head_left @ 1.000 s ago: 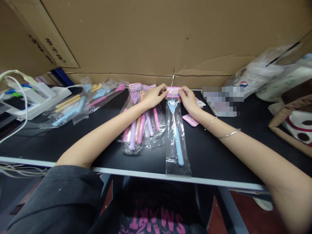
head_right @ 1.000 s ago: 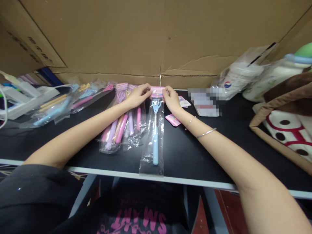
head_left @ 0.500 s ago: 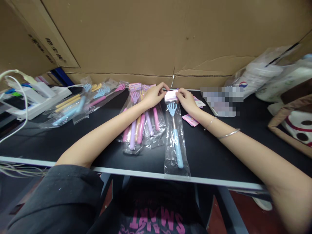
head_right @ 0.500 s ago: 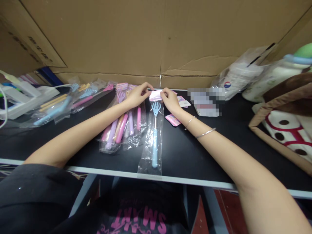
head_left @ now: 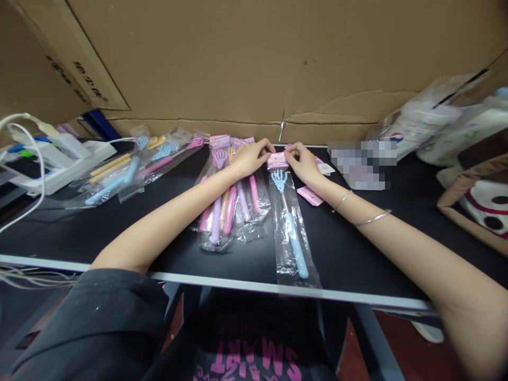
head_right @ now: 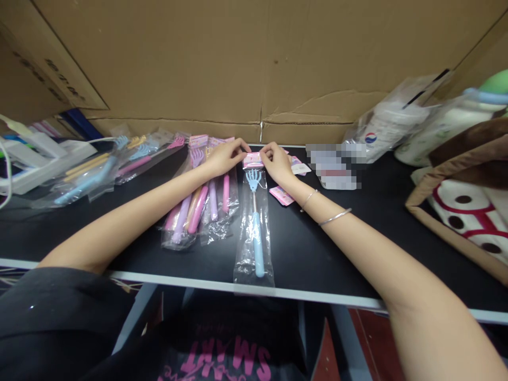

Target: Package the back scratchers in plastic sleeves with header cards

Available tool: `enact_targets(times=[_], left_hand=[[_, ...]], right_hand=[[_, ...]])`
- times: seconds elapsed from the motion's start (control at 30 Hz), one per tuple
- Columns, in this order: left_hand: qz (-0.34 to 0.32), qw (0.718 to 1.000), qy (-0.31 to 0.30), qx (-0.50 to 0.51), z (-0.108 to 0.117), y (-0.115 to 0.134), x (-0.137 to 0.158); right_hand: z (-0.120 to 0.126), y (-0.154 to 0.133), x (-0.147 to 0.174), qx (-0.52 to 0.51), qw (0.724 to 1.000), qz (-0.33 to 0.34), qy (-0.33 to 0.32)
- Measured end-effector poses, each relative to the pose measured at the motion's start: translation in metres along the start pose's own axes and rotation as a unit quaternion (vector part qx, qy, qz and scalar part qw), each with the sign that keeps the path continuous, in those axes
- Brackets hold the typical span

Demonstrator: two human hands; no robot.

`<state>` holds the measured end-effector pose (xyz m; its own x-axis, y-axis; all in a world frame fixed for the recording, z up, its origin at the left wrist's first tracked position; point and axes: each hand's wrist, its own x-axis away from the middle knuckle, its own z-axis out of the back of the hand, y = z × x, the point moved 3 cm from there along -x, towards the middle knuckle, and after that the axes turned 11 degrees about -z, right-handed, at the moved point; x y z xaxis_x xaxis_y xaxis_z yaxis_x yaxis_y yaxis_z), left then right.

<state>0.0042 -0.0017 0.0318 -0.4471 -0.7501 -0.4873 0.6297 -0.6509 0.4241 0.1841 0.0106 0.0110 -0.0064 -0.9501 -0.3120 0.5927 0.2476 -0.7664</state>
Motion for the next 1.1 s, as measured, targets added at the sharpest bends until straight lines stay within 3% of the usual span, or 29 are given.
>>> enact_targets(times=[0.53, 1.1], left_hand=[[-0.001, 0.992, -0.072, -0.105, 0.004, 0.015, 0.004], [-0.059, 0.995, -0.025, -0.077, 0.001, 0.009, 0.0]], right_hand=[[-0.006, 0.013, -0.008, 0.047, 0.999, -0.007, -0.018], [-0.01, 0.019, -0.014, 0.034, 0.999, 0.006, -0.022]])
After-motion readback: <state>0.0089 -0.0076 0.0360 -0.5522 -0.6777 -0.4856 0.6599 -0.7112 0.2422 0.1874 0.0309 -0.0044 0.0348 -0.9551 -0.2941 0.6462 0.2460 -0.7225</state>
